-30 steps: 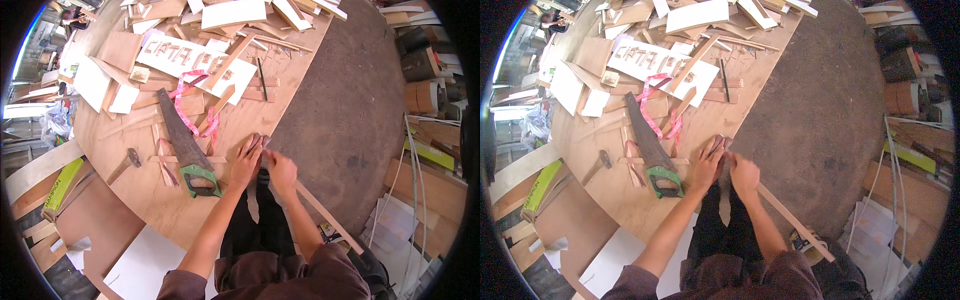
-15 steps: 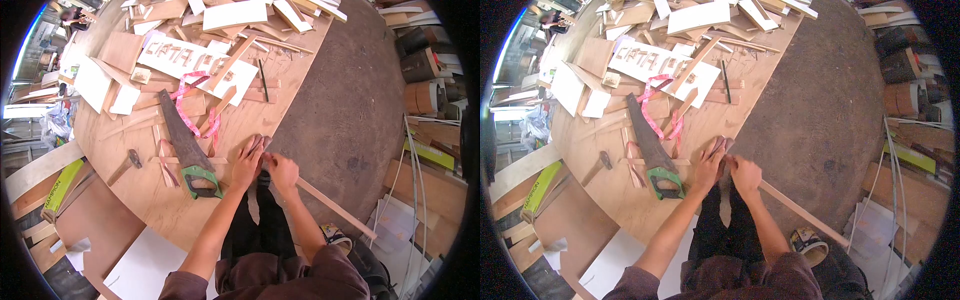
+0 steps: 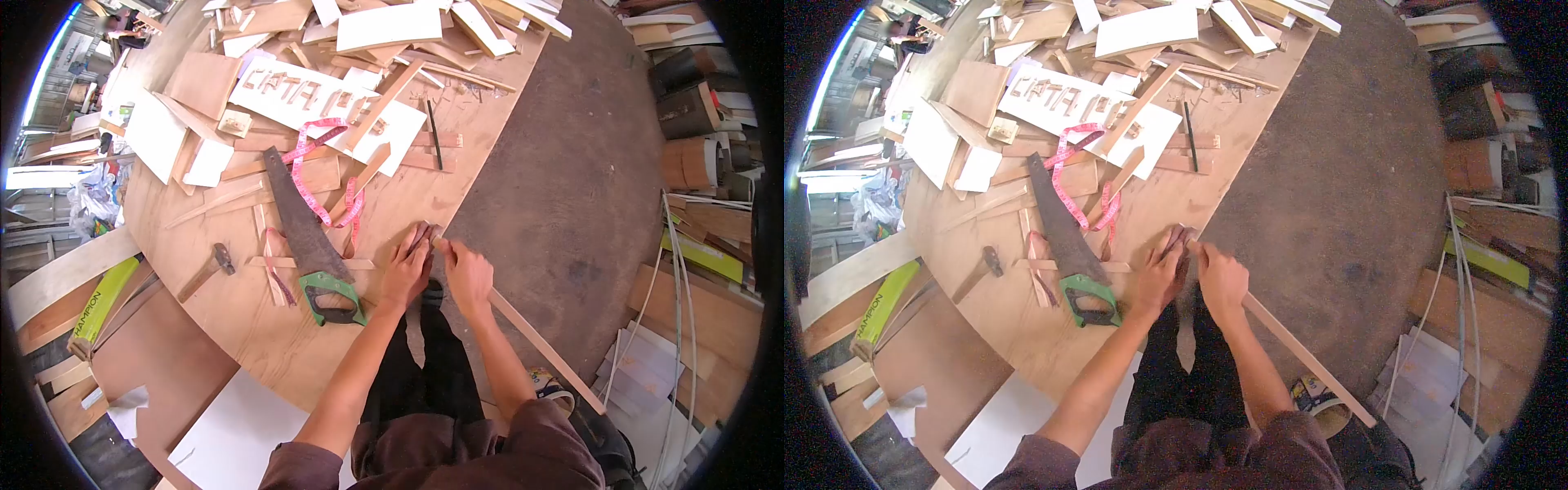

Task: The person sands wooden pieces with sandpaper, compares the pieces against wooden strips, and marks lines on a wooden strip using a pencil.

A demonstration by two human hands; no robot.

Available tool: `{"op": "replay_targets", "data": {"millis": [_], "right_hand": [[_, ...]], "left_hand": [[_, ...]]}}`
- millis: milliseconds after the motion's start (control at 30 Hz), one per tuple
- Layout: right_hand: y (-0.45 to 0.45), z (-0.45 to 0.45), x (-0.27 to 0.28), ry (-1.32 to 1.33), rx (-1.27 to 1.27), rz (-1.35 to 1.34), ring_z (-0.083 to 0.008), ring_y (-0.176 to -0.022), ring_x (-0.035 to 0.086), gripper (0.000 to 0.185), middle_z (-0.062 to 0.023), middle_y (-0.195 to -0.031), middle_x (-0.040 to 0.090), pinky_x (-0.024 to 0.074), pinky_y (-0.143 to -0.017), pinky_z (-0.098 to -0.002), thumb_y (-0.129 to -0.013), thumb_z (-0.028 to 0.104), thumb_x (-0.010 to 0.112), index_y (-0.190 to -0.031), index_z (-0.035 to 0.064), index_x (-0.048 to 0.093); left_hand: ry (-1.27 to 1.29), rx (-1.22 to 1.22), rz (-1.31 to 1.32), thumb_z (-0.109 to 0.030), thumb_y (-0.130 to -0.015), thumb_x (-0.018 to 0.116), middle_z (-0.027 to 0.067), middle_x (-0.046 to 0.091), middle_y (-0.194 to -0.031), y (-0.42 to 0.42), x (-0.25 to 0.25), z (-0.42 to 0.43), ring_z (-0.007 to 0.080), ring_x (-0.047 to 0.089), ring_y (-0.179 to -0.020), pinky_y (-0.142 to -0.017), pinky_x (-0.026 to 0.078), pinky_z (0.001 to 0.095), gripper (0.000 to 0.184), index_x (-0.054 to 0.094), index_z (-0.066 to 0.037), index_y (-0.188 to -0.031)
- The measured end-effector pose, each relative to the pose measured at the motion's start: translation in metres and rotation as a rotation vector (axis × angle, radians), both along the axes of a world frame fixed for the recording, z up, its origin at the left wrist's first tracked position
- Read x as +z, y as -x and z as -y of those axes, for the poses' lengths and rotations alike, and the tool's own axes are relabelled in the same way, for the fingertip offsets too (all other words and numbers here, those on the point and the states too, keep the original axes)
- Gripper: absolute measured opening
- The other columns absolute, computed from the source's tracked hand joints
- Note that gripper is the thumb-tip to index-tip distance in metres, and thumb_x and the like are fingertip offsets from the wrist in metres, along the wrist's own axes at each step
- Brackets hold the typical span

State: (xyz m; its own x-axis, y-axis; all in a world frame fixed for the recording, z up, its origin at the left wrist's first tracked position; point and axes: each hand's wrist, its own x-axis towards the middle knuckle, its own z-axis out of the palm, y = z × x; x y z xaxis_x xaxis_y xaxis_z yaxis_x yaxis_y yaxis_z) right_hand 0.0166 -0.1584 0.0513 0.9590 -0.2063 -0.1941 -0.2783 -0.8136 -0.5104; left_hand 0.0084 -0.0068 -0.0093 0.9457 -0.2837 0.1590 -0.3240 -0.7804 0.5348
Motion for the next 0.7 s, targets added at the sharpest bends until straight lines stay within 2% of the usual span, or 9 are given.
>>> {"op": "replay_targets", "data": {"millis": [33,100,267,467,600,667,700], "right_hand": [[0.005,-0.002,0.002,0.0,0.002,-0.001,-0.0424,-0.067,0.067,0.031,-0.0199,-0.07,0.067,0.0517,-0.059,-0.0495,-0.099,0.038,0.061,-0.09,0.0105,0.072],[0.017,-0.002,0.008,0.07,0.161,-0.074,-0.0398,-0.066,0.07,0.032,-0.0187,-0.071,0.07,0.0555,-0.058,-0.0493,-0.1,0.038,0.058,-0.086,0.0125,0.071],[-0.003,0.011,-0.004,0.042,0.068,-0.06,-0.0401,-0.065,0.07,0.033,-0.0192,-0.071,0.069,0.0557,-0.058,-0.0492,-0.1,0.039,0.058,-0.085,0.0129,0.071],[0.02,0.005,-0.006,0.018,0.178,-0.062,-0.0399,-0.067,0.07,0.034,-0.0195,-0.072,0.069,0.0557,-0.059,-0.0489,-0.099,0.04,0.059,-0.085,0.0121,0.071],[0.01,0.007,-0.001,0.029,0.177,-0.076,-0.04,-0.066,0.07,0.034,-0.0193,-0.072,0.07,0.0555,-0.059,-0.0493,-0.099,0.041,0.059,-0.085,0.0121,0.071],[0.01,0.01,-0.013,0.026,0.014,-0.012,-0.0401,-0.065,0.07,0.034,-0.0191,-0.072,0.07,0.0553,-0.058,-0.0494,-0.099,0.041,0.059,-0.085,0.0121,0.071],[0.007,0.009,-0.011,0.027,0.021,-0.014,-0.0401,-0.065,0.07,0.034,-0.0191,-0.072,0.07,0.0553,-0.058,-0.0494,-0.099,0.041,0.059,-0.085,0.0121,0.071]], "left_hand": [[-0.027,-0.019,-0.011,-0.011,-0.091,0.064,0.003,0.051,-0.154,0.0,0.002,-0.001,0.0242,0.041,-0.146,-0.105,0.044,0.0486,0.041,0.057,-0.005,-0.131],[-0.045,-0.039,-0.021,-0.011,-0.092,0.064,0.0023,0.05,-0.154,-0.001,0.003,0.002,0.0241,0.04,-0.147,-0.105,0.044,0.0492,0.042,0.056,-0.006,-0.132],[-0.102,-0.036,0.033,-0.01,-0.092,0.063,-0.001,0.049,-0.155,-0.002,0.007,0.004,0.0234,0.039,-0.148,-0.105,0.043,0.0507,0.043,0.054,-0.009,-0.134],[-0.127,-0.066,0.021,-0.013,-0.093,0.064,-0.0008,0.055,-0.151,0.0,-0.002,0.001,0.0239,0.042,-0.146,-0.104,0.044,0.051,0.041,0.056,-0.01,-0.133],[-0.126,-0.068,0.028,-0.012,-0.093,0.063,-0.0006,0.056,-0.149,-0.002,0.009,0.001,0.0246,0.043,-0.145,-0.104,0.043,0.0508,0.04,0.057,-0.009,-0.132],[-0.127,-0.065,0.011,-0.011,-0.092,0.064,-0.0004,0.055,-0.15,-0.002,0.013,0.003,0.0252,0.044,-0.144,-0.105,0.043,0.05,0.041,0.057,-0.008,-0.132],[-0.127,-0.058,0.008,-0.011,-0.092,0.064,-0.0004,0.055,-0.15,-0.003,0.012,0.004,0.0252,0.044,-0.144,-0.105,0.043,0.05,0.041,0.057,-0.008,-0.132]]}}
